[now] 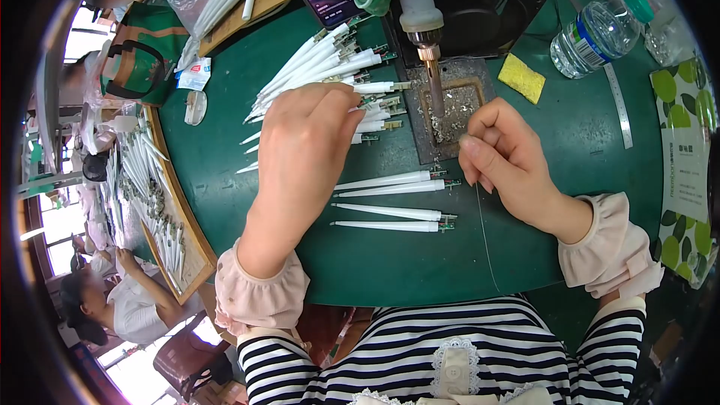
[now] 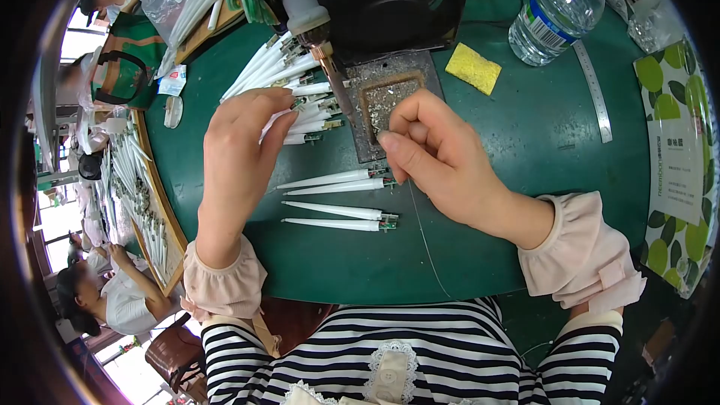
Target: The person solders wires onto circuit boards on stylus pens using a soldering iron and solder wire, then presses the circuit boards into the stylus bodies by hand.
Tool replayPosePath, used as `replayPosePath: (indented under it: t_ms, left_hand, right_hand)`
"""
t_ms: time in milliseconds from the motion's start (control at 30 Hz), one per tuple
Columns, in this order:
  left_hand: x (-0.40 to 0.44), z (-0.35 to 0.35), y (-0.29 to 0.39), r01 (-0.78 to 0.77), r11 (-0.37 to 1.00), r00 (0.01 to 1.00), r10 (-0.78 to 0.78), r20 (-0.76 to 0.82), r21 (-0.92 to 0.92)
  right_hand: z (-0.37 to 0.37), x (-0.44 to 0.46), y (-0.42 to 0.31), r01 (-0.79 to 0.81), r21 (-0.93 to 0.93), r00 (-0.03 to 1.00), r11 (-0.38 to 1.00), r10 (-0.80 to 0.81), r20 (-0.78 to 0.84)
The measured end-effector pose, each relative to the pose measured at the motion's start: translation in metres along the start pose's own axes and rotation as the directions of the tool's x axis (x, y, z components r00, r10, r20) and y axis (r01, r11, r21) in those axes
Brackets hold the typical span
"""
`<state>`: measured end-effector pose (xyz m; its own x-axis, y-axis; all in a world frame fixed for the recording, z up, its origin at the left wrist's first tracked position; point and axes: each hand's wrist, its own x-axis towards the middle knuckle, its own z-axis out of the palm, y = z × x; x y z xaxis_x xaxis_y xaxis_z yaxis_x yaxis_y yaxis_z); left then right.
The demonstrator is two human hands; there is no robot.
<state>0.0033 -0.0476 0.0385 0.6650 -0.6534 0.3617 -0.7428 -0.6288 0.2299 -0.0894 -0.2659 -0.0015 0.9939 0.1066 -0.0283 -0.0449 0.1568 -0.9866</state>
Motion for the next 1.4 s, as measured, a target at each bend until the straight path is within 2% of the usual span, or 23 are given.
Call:
replayPosePath:
  t_ms: [167,267,300,367,400,500,633,733,867,967,1167,1367,1400]
  left_hand:
    - [0.000,0.010,0.001,-0.126,0.990,0.988,0.131,-0.076,0.069]
    - [-0.006,0.003,0.012,0.001,0.993,0.999,0.003,0.039,-0.116]
    - [-0.006,0.000,0.017,0.075,0.969,0.994,-0.054,0.094,-0.233]
    - [-0.006,-0.004,0.029,0.236,0.865,0.963,-0.149,0.224,-0.442]
    - [-0.008,-0.005,0.030,0.357,0.780,0.919,-0.193,0.344,-0.514]
    - [-0.008,0.000,0.032,0.463,0.662,0.864,-0.189,0.466,-0.589]
    - [-0.009,0.004,0.032,0.602,0.390,0.793,-0.187,0.580,-0.697]
    - [-0.007,0.001,0.035,0.650,0.204,0.760,-0.175,0.626,-0.732]
    - [-0.008,0.005,0.035,0.638,0.186,0.770,-0.162,0.617,-0.747]
    - [-0.009,0.011,0.034,0.617,0.187,0.787,-0.157,0.596,-0.765]
    - [-0.011,0.016,0.035,0.585,0.121,0.807,-0.183,0.561,-0.802]
    - [-0.011,0.018,0.032,0.610,0.094,0.789,-0.169,0.591,-0.787]
    - [-0.012,0.018,0.032,0.609,0.099,0.790,-0.162,0.591,-0.787]
  right_hand:
    - [-0.004,0.000,-0.001,-0.060,-0.010,0.997,0.998,0.060,0.042]
    - [-0.005,0.000,-0.005,-0.105,-0.019,0.990,0.994,0.106,0.089]
    - [-0.004,-0.001,-0.005,-0.097,0.010,0.991,0.995,0.095,0.099]
    - [0.000,-0.002,-0.004,-0.083,0.070,0.990,0.994,0.074,0.119]
    - [0.001,-0.002,-0.003,-0.070,0.071,0.990,0.995,0.061,0.129]
    - [0.002,-0.003,0.001,-0.027,0.073,0.990,0.997,0.016,0.141]
    - [0.002,-0.003,0.003,-0.001,0.078,0.994,0.997,-0.008,0.114]
    - [0.002,-0.002,-0.001,-0.004,0.083,0.995,0.997,-0.005,0.098]
    - [0.005,-0.003,0.004,0.075,0.088,0.997,0.993,-0.077,0.019]
    - [0.002,-0.006,0.001,0.163,-0.192,0.986,0.968,-0.168,-0.009]
    - [0.005,-0.005,0.005,0.375,-0.426,0.910,0.823,-0.415,-0.001]
    - [0.000,-0.004,0.000,0.396,-0.499,0.912,0.771,-0.391,0.121]
    - [0.002,-0.005,0.001,0.331,-0.427,0.935,0.841,-0.353,0.029]
